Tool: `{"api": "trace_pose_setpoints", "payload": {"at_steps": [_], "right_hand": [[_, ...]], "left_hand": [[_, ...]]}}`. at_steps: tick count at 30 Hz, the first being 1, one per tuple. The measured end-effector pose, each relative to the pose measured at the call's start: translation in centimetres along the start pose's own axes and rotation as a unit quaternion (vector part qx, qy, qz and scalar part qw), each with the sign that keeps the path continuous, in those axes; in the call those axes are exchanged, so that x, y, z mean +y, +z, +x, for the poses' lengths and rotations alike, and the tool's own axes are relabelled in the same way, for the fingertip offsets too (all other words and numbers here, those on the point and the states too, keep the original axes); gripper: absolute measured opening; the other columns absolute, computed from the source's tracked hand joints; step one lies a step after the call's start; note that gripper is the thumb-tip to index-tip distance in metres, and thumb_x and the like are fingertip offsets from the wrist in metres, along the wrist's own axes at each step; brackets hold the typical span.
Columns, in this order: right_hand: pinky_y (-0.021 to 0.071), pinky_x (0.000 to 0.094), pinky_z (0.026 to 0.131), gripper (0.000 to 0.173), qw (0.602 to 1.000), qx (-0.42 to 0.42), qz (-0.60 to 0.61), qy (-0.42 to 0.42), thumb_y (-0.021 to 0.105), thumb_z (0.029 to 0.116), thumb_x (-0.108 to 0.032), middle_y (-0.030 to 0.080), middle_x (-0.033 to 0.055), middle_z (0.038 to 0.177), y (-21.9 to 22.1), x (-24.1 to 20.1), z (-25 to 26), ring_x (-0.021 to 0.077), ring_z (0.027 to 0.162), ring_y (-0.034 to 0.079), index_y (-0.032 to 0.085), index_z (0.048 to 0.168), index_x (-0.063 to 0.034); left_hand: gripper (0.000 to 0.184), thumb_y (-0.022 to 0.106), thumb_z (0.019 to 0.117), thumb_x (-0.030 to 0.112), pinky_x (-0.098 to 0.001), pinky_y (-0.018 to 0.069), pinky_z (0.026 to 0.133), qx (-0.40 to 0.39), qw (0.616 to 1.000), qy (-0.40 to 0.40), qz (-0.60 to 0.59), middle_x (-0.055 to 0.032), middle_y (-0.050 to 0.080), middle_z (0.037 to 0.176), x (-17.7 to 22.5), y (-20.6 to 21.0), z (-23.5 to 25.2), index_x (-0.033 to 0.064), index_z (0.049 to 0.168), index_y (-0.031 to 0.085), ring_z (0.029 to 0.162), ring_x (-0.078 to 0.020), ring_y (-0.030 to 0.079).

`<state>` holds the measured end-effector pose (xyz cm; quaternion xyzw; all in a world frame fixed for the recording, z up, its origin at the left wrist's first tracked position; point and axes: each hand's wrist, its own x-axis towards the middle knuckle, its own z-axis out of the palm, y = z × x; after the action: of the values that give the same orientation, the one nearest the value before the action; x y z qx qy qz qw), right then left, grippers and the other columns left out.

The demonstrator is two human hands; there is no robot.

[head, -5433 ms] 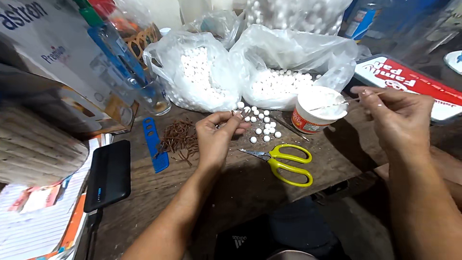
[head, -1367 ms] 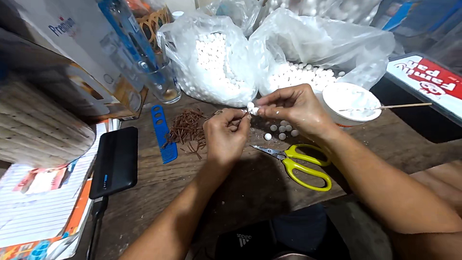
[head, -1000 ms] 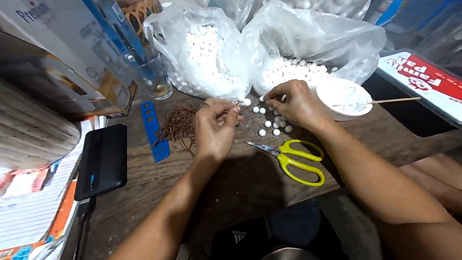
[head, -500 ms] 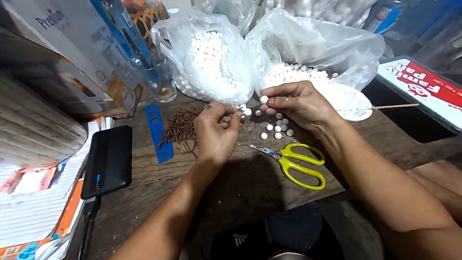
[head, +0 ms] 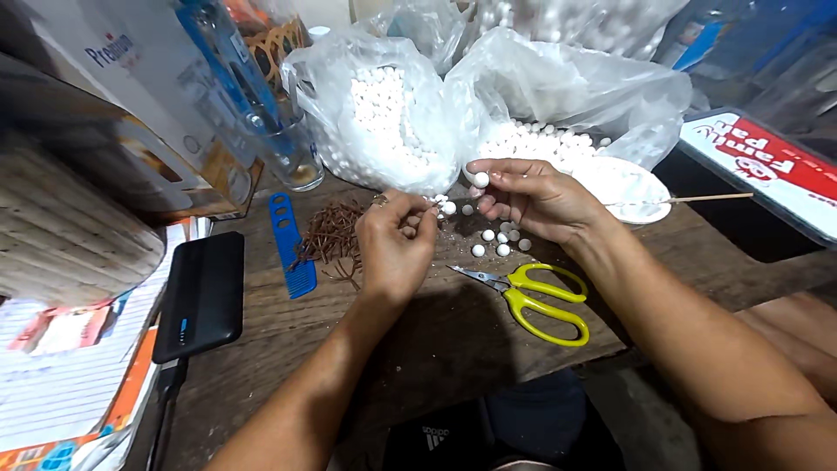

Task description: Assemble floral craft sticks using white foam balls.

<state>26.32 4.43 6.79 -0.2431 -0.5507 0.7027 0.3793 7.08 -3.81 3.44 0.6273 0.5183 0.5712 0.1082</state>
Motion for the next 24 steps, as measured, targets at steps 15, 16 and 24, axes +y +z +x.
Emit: {"api": "trace_pose_setpoints", "payload": {"at_steps": [15,16,24], "right_hand": [[0.0601,0.0214,0.064,0.032,0.999,-0.006,0.034,0.028,0.033,0.1059,-0.002,0.072,0.003,0.087,0.08,0.17,0.13,0.0083,0.07,0.07,0.065,0.109,-0.0077],[0.0603,0.0217,0.065,0.033,0.999,-0.006,0.037,0.027,0.032,0.1059,-0.003,0.072,0.0031,0.087,0.04,0.21,0.14,0.0086,0.071,0.07,0.065,0.109,-0.007],[0.0603,0.0217,0.07,0.029,0.999,-0.033,0.021,-0.028,0.041,0.1011,0.001,0.074,0.005,0.097,-0.51,0.64,-0.02,0.0084,0.076,0.071,0.068,0.11,-0.0083]], "left_hand": [[0.002,0.069,0.0893,-0.001,-0.0128,0.0527,0.063,0.001,1.0,0.001,0.0,-0.0068,0.064,0.087,-0.01,0.07,-0.02,-0.0024,0.089,0.071,0.069,0.0,0.062],[0.002,0.069,0.0893,-0.001,-0.0128,0.0535,0.063,0.001,1.0,-0.001,-0.001,-0.0066,0.064,0.087,-0.01,0.07,-0.04,-0.0022,0.089,0.071,0.069,0.0002,0.062],[0.002,0.07,0.0884,-0.001,-0.013,0.0525,0.064,0.007,1.0,-0.006,0.0,-0.0058,0.064,0.087,-0.09,0.1,-0.06,-0.0021,0.088,0.071,0.07,0.0005,0.061]]}}
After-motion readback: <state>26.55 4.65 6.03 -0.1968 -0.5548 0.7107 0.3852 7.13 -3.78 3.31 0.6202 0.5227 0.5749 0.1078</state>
